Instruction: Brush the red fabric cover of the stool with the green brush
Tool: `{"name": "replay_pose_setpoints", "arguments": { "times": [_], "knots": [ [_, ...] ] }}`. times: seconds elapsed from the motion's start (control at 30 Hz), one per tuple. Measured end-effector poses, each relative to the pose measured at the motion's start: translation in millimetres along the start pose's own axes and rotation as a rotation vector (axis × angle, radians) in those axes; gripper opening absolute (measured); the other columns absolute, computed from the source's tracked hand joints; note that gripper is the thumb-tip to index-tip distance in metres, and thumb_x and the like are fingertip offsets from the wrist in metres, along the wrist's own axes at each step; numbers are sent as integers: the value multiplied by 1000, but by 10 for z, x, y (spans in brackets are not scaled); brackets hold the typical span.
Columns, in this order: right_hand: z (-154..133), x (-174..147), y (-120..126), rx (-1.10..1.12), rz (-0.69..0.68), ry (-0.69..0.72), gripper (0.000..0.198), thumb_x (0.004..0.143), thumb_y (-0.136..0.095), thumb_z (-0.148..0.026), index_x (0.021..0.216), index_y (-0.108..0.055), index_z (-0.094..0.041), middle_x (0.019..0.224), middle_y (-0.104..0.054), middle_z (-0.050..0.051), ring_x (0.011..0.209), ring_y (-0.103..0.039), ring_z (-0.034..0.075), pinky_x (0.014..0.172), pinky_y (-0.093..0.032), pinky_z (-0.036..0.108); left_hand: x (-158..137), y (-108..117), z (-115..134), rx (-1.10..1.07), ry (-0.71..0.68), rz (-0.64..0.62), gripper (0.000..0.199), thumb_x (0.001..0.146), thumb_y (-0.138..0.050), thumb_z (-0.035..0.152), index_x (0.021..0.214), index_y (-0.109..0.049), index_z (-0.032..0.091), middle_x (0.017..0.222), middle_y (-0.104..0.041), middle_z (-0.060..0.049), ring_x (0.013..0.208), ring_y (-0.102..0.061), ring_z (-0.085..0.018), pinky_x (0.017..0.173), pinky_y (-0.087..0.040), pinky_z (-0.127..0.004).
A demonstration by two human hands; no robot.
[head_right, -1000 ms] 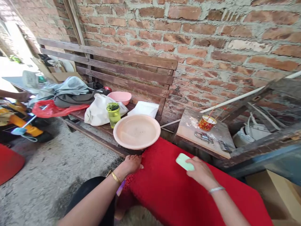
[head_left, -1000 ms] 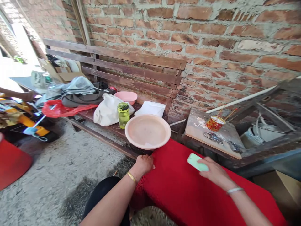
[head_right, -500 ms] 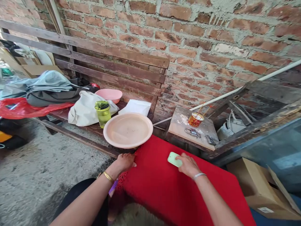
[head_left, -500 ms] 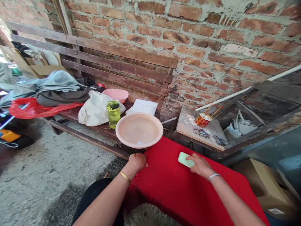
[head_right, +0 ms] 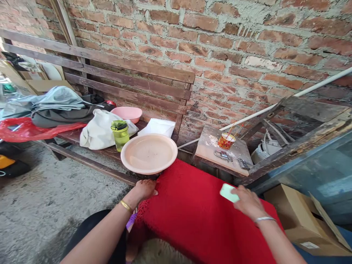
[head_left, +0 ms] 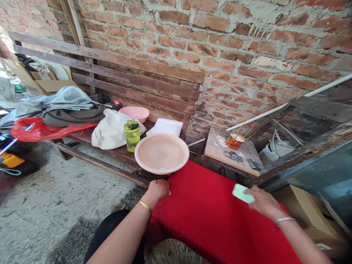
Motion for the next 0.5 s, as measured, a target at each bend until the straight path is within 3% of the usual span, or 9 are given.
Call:
{"name": "replay_pose_setpoints", "arguments": {
  "times": [0.13,0.2,0.27,0.37,0.43,0.5],
  "knots": [
    [-1489,374,206,110,-18,249,54,68,-63,-18,121,-68,-28,119,-62,7,111,-61,25,91,-39,34,18,-24,-6,5,-8,-7,40,86,-67,38,118,-71,14,122,-71,-21,117,-67,-32,96,-55,-43],
    [-2025,521,203,141,-11,312,57,69,-66,-23,126,-66,-32,123,-61,6,116,-58,25,94,-37,34,13,-33,-13,15,-29,2,40,87,-66,37,119,-71,13,122,-71,-21,117,-67,-32,97,-54,-43],
    [-2344,625,150,168,-15,351,61,69,-70,-27,129,-63,-34,130,-59,5,122,-54,26,99,-35,35,-2,-31,-23,16,-38,10,39,87,-65,35,119,-70,13,122,-71,-20,118,-66,-32,98,-53,-44],
    [-2374,683,34,188,-30,358,62,68,-73,-27,129,-64,-36,132,-58,4,123,-52,26,101,-33,35,-29,-7,-34,18,-37,13,37,88,-63,32,119,-69,15,123,-71,-18,119,-66,-31,100,-52,-43],
    [-2112,654,-51,191,-39,320,60,67,-72,-24,126,-66,-35,127,-60,4,119,-55,25,100,-34,34,-41,14,-31,29,-37,-5,36,88,-62,32,120,-69,16,125,-70,-18,120,-65,-31,100,-52,-43],
    [-1668,580,-144,191,-42,248,59,67,-71,-21,124,-67,-34,123,-61,4,114,-58,24,96,-36,32,-49,40,-19,44,-37,-23,37,89,-61,32,121,-68,15,127,-69,-18,122,-64,-31,101,-51,-42]
  ]
}}
Point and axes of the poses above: each hand's wrist, its own x-axis towards the middle knuckle, its own y-axis out of the back of the hand, z = x × y, the point moved 2 cm from there along x, towards the middle knuckle
